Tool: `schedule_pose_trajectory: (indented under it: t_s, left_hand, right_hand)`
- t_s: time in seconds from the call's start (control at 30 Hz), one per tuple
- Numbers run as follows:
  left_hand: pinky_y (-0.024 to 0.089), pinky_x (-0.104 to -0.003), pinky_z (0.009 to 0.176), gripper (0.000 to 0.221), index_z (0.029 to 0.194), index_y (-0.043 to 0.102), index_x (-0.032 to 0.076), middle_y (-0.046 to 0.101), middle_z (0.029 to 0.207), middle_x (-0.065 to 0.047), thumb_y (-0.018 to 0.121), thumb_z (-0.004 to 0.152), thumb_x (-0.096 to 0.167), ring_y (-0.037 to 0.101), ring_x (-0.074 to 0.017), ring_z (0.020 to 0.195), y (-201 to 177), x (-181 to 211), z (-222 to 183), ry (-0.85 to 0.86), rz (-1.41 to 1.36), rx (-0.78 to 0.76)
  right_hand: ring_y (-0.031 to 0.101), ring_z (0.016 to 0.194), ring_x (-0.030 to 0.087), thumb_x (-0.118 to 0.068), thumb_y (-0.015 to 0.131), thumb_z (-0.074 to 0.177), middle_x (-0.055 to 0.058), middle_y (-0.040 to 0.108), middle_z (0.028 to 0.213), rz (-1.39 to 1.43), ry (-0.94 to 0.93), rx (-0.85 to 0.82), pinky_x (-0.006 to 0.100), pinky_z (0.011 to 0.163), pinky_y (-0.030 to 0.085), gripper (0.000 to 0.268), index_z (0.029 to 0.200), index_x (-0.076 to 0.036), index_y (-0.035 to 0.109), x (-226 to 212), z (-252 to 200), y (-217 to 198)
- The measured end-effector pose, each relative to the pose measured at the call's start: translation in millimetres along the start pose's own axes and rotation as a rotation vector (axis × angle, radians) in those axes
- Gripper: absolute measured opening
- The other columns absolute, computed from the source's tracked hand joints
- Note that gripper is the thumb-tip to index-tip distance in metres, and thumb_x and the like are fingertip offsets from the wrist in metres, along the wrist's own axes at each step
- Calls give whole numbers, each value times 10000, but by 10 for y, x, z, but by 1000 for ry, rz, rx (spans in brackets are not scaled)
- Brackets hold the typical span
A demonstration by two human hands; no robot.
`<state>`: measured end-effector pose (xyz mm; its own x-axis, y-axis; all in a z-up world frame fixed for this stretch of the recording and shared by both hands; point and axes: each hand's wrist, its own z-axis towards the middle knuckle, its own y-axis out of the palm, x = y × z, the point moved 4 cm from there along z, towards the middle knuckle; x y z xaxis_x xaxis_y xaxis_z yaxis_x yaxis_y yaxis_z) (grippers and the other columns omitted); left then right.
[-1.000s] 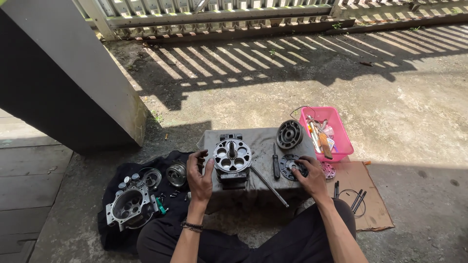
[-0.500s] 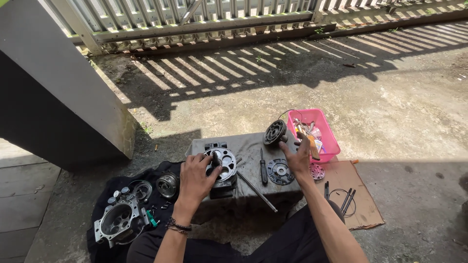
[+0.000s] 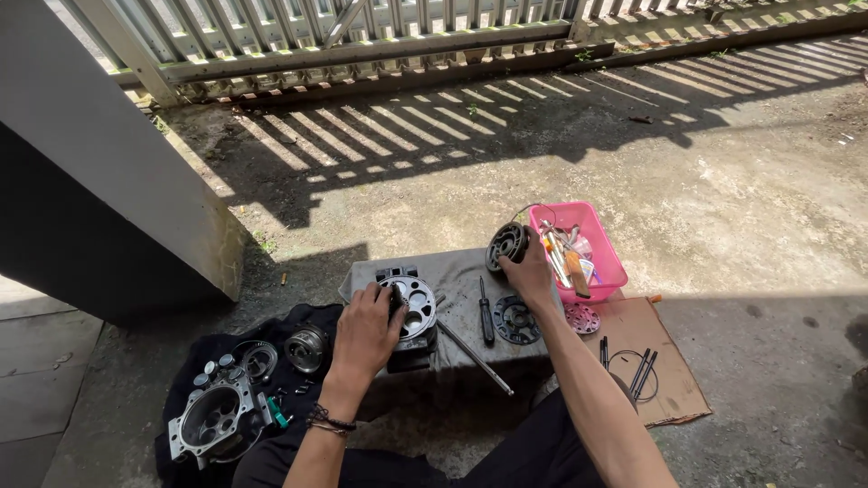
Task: Disassembling and inspecting the internal components of a mechanical compressor or pump
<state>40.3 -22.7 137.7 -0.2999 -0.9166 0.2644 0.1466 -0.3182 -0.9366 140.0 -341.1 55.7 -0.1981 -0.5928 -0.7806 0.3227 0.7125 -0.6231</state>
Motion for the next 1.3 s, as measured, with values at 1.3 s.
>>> schedule_pose_trajectory:
  t_s: [1.3]
  left_hand:
    - [515, -629, 888, 438, 1294, 610, 18, 703, 1112, -246, 707, 938, 253, 648, -520, 1057, -508, -139, 281, 45, -582, -457]
  right_hand:
    - [612, 1198, 488, -283, 738, 844, 243, 576, 1383, 185, -98, 53, 607, 1013, 488, 805, 1535, -253, 327, 115, -486, -162]
